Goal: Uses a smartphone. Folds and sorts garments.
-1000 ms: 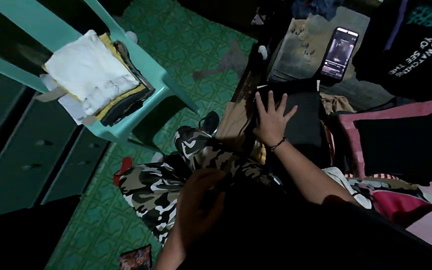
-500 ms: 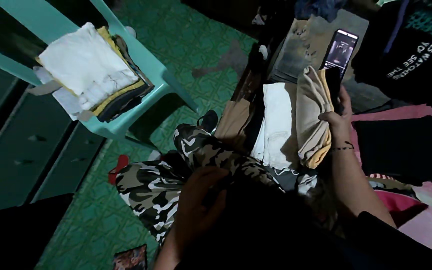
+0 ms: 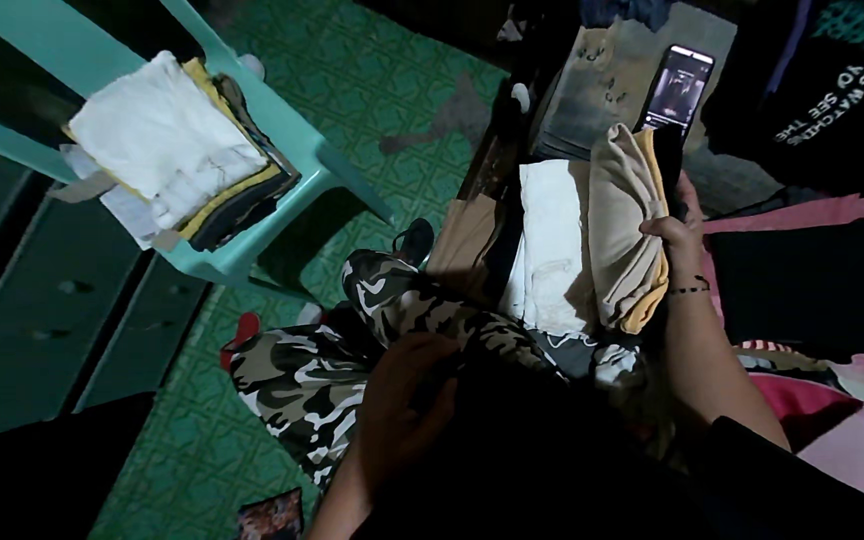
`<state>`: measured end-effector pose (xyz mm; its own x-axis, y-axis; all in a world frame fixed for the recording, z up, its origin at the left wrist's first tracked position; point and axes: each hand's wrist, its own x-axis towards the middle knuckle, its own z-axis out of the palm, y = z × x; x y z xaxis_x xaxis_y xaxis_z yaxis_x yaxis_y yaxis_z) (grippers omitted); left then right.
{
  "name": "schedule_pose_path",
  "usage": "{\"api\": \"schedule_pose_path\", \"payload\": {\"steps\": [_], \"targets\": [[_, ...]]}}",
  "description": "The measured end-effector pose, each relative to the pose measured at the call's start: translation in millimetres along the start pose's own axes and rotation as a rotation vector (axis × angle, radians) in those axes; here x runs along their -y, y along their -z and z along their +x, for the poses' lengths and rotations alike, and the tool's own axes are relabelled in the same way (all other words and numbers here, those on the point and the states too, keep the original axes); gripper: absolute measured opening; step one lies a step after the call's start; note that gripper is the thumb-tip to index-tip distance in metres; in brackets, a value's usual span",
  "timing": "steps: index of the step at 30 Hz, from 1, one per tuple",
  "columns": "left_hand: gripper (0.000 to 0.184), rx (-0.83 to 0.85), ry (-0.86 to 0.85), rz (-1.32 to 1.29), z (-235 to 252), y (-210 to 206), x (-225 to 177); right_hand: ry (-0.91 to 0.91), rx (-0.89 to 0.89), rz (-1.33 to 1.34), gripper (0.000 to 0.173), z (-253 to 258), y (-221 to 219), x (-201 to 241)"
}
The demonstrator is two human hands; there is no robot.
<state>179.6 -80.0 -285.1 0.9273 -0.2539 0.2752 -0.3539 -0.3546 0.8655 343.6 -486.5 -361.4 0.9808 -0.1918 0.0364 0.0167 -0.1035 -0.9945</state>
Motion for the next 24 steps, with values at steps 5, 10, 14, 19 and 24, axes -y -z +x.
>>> {"api": "schedule_pose_path", "payload": {"steps": [5, 10, 14, 19, 24], "targets": [[0.030, 0.096, 0.040, 0.048, 16.2, -6.9, 4.7, -0.028, -0.017, -0.006, 0.093, -3.3, -1.5, 5.3], [0.032, 0.264, 0.089, 0.075, 55.3, -26.5, 13.7, -0.101, -0.049, 0.009, 0.088, -7.0, -13.0, 22.9], [0.035, 0.386, 0.131, -0.037, 80.6, -51.1, 16.9, -0.196, -0.086, -0.018, 0.084, -10.0, -23.1, 42.7], [0.050, 0.599, 0.368, -0.244, 110.2, -84.1, 25.2, -0.129, -0.047, 0.095, 0.082, -8.9, -13.7, 17.5], [0.068, 0.582, 0.572, -0.516, 128.3, -125.7, 46.1, -0.158, 0.004, 0.202, 0.074, -16.8, -22.8, 3.8]]}}
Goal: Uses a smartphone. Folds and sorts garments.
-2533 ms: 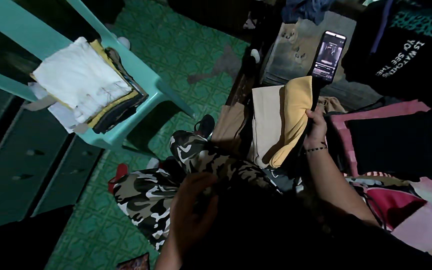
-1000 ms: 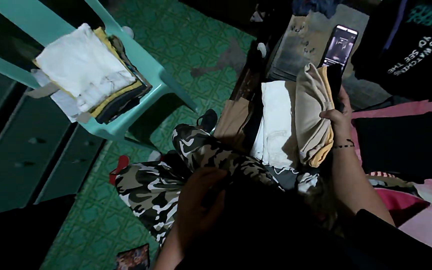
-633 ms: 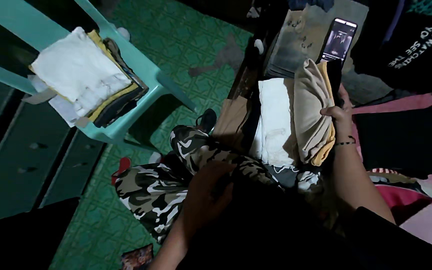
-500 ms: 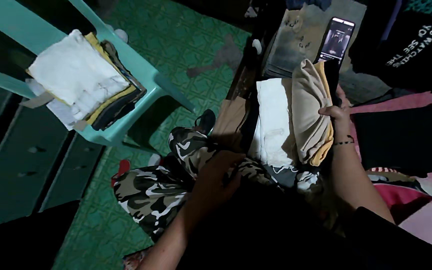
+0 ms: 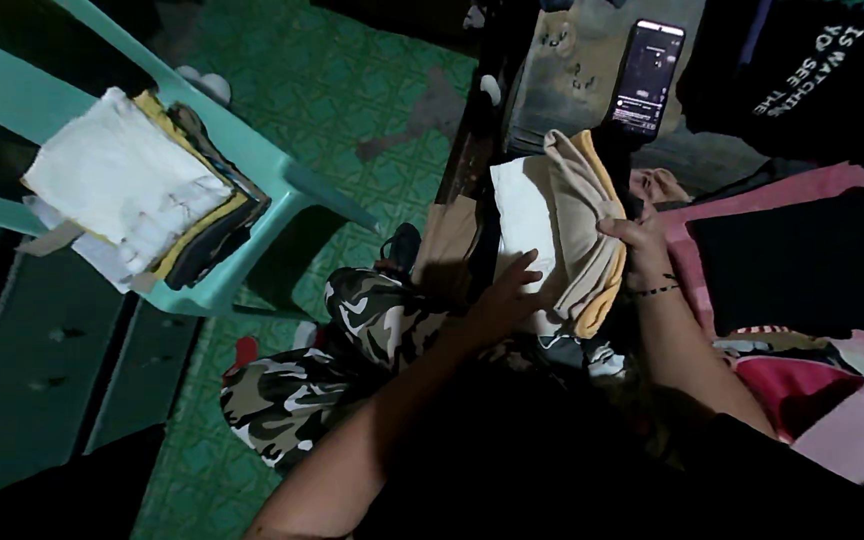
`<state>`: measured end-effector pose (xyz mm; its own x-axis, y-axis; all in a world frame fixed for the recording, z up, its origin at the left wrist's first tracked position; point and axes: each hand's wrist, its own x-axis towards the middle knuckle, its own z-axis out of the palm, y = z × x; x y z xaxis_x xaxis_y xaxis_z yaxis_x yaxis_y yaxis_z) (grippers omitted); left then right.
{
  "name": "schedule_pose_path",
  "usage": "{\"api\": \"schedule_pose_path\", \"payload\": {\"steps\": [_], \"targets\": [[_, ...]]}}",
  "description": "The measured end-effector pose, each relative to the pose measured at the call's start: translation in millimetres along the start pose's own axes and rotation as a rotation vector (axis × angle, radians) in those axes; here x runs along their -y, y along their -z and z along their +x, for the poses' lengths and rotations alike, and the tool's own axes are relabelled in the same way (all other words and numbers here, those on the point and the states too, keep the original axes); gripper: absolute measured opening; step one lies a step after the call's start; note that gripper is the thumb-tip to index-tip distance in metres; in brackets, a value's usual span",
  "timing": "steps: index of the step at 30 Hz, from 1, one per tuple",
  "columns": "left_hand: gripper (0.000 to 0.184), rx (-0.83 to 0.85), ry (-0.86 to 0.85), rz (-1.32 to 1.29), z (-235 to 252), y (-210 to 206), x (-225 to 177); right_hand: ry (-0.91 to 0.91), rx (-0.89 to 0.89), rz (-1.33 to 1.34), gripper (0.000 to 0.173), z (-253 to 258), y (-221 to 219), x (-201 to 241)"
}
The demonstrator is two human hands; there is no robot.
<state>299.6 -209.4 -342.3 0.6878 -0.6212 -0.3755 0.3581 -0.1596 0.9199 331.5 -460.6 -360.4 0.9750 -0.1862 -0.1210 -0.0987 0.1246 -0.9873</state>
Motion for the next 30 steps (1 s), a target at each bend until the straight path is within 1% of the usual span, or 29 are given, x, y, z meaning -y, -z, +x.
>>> {"api": "schedule_pose_path", "payload": {"steps": [3, 6, 8, 10, 12, 13, 15, 17, 21, 23, 26, 28, 30], "targets": [[0.071, 0.001, 0.147, -0.168, 16.1, -5.0, 0.9, 0.012, 0.077, 0.009, 0.075, -1.8, -8.5, -6.7], [0.075, -0.015, 0.190, -0.219, 24.8, -8.1, 10.5, 0.025, 0.125, -0.027, 0.073, -1.6, -14.2, -9.8], [0.078, -0.009, 0.199, -0.205, 24.6, -7.8, 9.6, 0.025, 0.141, -0.059, 0.073, -1.7, -16.1, -11.2], [0.077, -0.016, 0.164, -0.138, 24.8, -6.9, 3.5, 0.044, 0.163, -0.084, 0.069, -1.2, -16.6, -13.9], [0.072, -0.039, 0.145, -0.079, 27.0, -5.4, 1.1, 0.083, 0.185, -0.123, 0.061, -1.8, -19.1, -15.4], [0.067, -0.058, 0.156, -0.074, 27.8, -4.9, 1.6, 0.106, 0.200, -0.164, 0.057, -2.8, -20.4, -16.0], [0.064, -0.093, 0.194, -0.087, 29.8, -3.4, 7.2, 0.114, 0.212, -0.255, 0.055, -6.3, -24.3, -14.7], [0.064, -0.119, 0.232, -0.102, 31.3, -0.9, 14.0, 0.104, 0.193, -0.262, 0.055, -6.2, -27.2, -14.1], [0.061, -0.159, 0.221, -0.121, 34.3, 1.6, 26.9, 0.093, 0.105, -0.169, 0.061, -1.1, -25.9, -17.5], [0.057, -0.173, 0.245, -0.124, 34.8, 2.5, 28.0, 0.098, 0.087, -0.110, 0.063, 1.7, -24.3, -20.0], [0.055, -0.192, 0.304, -0.110, 32.6, -0.2, 18.1, 0.108, 0.044, -0.052, 0.057, 3.1, -22.0, -21.8], [0.059, -0.185, 0.294, -0.107, 32.3, 0.3, 22.0, 0.072, 0.017, -0.120, 0.053, -0.9, -22.3, -17.2], [0.066, -0.169, 0.225, -0.093, 30.1, 1.6, 25.5, 0.028, 0.016, -0.232, 0.053, -7.0, -26.5, -13.4]]}}
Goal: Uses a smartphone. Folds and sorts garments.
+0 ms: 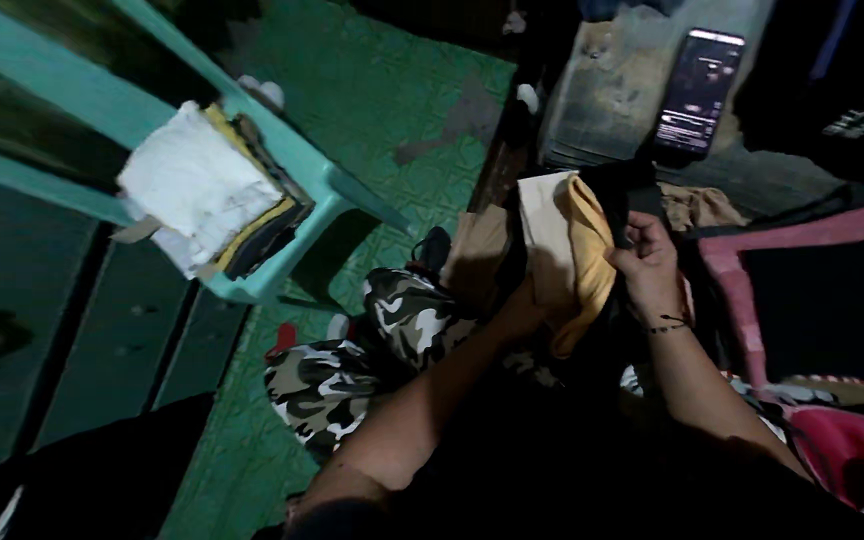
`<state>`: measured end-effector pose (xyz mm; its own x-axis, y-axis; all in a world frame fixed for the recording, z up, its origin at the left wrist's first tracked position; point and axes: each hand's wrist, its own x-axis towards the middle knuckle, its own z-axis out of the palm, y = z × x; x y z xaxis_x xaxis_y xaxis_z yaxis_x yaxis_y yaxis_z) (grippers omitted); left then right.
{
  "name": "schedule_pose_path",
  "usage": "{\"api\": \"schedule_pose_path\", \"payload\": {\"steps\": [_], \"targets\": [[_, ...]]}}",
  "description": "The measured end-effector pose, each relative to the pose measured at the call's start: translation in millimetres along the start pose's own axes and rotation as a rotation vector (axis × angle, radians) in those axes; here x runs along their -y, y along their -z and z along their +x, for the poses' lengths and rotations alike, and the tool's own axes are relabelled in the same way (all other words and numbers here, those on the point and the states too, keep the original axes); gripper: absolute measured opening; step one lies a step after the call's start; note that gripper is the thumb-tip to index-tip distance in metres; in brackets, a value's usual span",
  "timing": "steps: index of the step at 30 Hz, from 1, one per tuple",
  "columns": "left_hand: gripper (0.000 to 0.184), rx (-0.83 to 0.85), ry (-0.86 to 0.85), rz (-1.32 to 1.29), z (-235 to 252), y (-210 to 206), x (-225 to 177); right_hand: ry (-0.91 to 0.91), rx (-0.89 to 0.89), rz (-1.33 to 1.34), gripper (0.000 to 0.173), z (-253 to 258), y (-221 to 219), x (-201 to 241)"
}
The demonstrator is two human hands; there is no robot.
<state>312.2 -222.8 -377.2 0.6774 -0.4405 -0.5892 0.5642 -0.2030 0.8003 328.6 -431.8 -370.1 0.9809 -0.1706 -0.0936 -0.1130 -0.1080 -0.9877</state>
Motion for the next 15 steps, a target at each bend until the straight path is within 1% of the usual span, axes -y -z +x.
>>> {"api": "schedule_pose_path", "payload": {"steps": [2, 4, 5, 6, 7, 8, 13, 14, 15], "targets": [[0.069, 0.012, -0.039, 0.049, 0.1, -1.5, -1.3, 0.028, -0.004, -0.088, 0.054, -0.7, -5.0, 0.7], [0.062, 0.004, -0.080, 0.107, -3.4, -5.8, -8.2, 0.067, -0.008, -0.202, 0.060, -2.7, -13.9, 6.9], [0.060, 0.008, -0.080, 0.149, -6.8, -7.4, -14.2, 0.096, 0.016, -0.278, 0.067, -4.4, -19.0, 10.8], [0.060, 0.020, -0.073, 0.188, -9.1, -8.6, -19.5, 0.133, 0.059, -0.373, 0.079, -5.6, -23.3, 13.1], [0.065, 0.035, -0.075, 0.205, -9.3, -9.6, -20.5, 0.161, 0.096, -0.475, 0.090, -6.9, -27.3, 15.0], [0.067, 0.044, -0.079, 0.212, -9.4, -10.2, -19.3, 0.172, 0.122, -0.550, 0.095, -8.4, -30.6, 16.0], [0.057, 0.034, 0.005, 0.237, -7.5, -10.6, -19.4, 0.080, 0.079, -0.677, 0.088, -7.9, -22.8, 24.1], [0.058, 0.033, 0.007, 0.235, -6.8, -11.8, -19.6, 0.065, 0.081, -0.696, 0.081, -8.9, -18.8, 27.3], [0.058, 0.033, -0.003, 0.228, -6.4, -12.8, -20.4, 0.059, 0.066, -0.702, 0.070, -9.8, -14.4, 29.3]]}}
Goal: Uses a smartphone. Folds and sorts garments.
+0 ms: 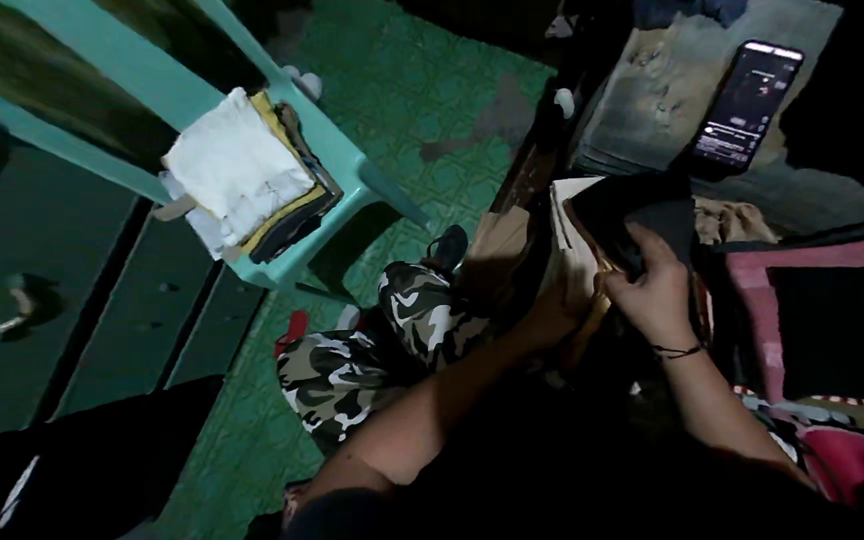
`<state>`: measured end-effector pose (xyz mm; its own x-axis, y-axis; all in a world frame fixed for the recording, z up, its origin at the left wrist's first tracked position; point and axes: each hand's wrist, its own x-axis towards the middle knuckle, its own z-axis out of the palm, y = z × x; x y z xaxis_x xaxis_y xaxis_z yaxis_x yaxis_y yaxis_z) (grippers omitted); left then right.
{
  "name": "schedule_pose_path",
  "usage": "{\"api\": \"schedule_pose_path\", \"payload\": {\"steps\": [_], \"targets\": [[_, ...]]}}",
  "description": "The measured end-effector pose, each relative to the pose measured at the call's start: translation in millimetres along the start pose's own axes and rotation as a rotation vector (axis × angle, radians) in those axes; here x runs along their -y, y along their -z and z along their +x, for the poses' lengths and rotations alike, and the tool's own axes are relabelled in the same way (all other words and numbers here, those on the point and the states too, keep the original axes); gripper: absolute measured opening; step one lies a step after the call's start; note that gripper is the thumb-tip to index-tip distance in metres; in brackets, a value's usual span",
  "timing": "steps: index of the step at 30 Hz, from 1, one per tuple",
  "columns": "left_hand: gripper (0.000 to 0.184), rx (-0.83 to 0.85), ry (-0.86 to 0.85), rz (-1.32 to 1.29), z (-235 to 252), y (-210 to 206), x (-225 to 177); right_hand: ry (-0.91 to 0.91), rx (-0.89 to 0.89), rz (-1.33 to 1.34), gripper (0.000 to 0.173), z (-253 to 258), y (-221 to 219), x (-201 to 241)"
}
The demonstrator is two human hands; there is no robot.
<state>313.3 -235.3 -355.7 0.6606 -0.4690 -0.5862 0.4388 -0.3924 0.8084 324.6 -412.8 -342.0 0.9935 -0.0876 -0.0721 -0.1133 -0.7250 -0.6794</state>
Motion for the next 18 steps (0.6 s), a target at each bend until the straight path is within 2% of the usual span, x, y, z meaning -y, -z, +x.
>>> {"api": "schedule_pose_path", "payload": {"steps": [3, 6, 10, 18], "targets": [[0.061, 0.002, -0.007, -0.060, 5.6, 0.1, 3.0, -0.117, -0.088, 0.122, 0.037, 0.9, 15.8, -15.3], [0.062, 0.009, 0.041, -0.112, 10.3, 2.8, 5.2, -0.345, -0.125, 0.392, 0.028, 2.9, 33.7, -35.9], [0.057, -0.021, 0.093, -0.187, 21.2, 7.4, 16.4, -0.428, -0.152, 0.658, 0.026, 4.0, 41.9, -37.0], [0.060, -0.062, 0.045, -0.240, 24.6, 11.2, 4.8, -0.417, -0.194, 0.737, 0.030, 1.6, 39.1, -34.3]]}}
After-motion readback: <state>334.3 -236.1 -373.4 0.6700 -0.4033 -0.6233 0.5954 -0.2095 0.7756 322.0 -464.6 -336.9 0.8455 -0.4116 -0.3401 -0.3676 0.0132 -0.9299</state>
